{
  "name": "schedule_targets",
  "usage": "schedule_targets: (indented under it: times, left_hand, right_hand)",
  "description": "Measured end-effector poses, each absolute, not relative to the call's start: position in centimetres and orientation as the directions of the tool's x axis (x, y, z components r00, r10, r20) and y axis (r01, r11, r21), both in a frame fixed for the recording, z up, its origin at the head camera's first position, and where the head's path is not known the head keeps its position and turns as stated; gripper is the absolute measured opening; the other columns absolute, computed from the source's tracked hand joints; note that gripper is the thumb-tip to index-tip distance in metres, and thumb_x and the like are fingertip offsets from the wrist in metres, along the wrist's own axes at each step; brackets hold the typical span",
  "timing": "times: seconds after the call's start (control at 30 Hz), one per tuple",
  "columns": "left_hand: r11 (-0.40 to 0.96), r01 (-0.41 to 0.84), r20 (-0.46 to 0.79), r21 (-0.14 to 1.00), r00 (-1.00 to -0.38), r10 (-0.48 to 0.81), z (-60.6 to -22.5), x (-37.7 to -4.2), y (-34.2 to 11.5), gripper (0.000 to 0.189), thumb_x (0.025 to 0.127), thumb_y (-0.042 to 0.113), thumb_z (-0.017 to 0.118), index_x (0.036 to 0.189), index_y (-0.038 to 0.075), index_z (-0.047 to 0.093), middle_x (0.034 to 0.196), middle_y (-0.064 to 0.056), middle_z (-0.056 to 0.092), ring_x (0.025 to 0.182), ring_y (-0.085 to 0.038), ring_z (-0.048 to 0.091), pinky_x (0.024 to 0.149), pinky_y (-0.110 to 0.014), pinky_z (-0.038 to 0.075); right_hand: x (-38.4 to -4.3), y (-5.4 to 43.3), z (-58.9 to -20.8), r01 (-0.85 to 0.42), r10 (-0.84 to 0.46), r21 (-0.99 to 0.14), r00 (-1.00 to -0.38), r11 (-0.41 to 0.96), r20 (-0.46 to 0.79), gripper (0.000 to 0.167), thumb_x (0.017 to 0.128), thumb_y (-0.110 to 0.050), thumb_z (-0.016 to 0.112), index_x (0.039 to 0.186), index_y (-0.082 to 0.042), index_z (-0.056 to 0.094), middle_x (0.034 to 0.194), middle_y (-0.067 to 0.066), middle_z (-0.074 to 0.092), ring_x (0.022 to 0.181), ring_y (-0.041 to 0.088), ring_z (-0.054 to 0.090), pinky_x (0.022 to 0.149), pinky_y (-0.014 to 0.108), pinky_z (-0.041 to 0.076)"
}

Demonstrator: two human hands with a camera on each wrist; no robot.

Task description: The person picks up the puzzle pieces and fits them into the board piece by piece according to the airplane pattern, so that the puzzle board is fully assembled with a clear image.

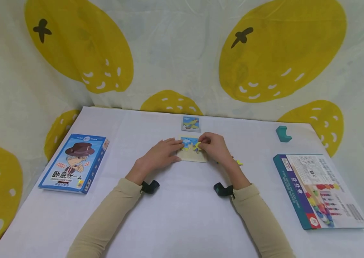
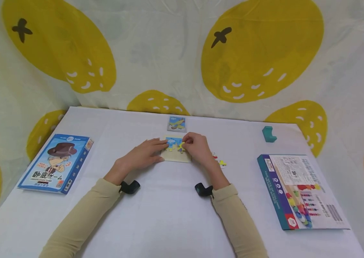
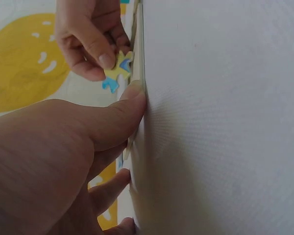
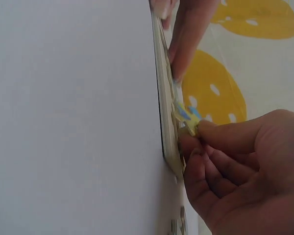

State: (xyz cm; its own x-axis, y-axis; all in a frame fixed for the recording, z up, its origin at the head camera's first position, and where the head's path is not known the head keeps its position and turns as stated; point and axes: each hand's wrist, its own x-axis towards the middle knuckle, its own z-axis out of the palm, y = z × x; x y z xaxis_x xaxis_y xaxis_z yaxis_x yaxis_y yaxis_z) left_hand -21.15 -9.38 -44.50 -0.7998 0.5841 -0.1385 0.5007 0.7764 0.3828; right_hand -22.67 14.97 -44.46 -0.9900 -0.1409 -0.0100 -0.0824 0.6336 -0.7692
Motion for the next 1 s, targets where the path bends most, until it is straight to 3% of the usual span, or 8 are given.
schedule_targets:
  times: [0.3, 0.77, 1.0]
  left_hand:
    - [0.771, 0.510, -0.118, 0.382, -0.800, 0.588, -44.4, -21.1, -9.4, 0.060, 0.098, 0.040, 0.061, 0.152, 0.019, 0.043, 0.159, 0.003, 0.039, 0.152, -0.025, 0.028, 0.122, -0.055, 0.024]
    - [0.760, 0.522, -0.108, 0.387, -0.792, 0.600, -44.8, -21.2, -9.2, 0.061, 0.098, 0.038, 0.062, 0.152, 0.019, 0.042, 0.160, 0.003, 0.039, 0.152, -0.026, 0.028, 0.121, -0.057, 0.025]
    - [0.739, 0.571, -0.063, 0.357, -0.774, 0.630, -44.6, -20.9, -9.2, 0.057, 0.098, 0.038, 0.062, 0.150, 0.023, 0.046, 0.158, -0.003, 0.042, 0.150, -0.031, 0.032, 0.117, -0.064, 0.028]
  right_hand:
    - [-22.8, 13.1, -44.6, -0.086, -0.147, -0.762, -0.989, 0.642, -0.013, 0.006, 0.090, -0.008, 0.068, 0.093, -0.004, 0.071, 0.083, 0.010, 0.071, 0.069, 0.017, 0.061, 0.060, 0.024, 0.048]
    - [-23.0, 12.0, -43.6, -0.051, -0.116, -0.646, -0.991, 0.762, -0.058, 0.012, 0.084, -0.003, 0.061, 0.088, -0.003, 0.071, 0.088, 0.012, 0.070, 0.082, 0.024, 0.059, 0.062, 0.026, 0.045]
    - [-22.9, 11.8, -43.9, -0.093, -0.131, -0.622, -0.991, 0.778, -0.015, 0.011, 0.082, -0.001, 0.057, 0.081, -0.004, 0.068, 0.081, 0.011, 0.068, 0.076, 0.025, 0.058, 0.059, 0.027, 0.042]
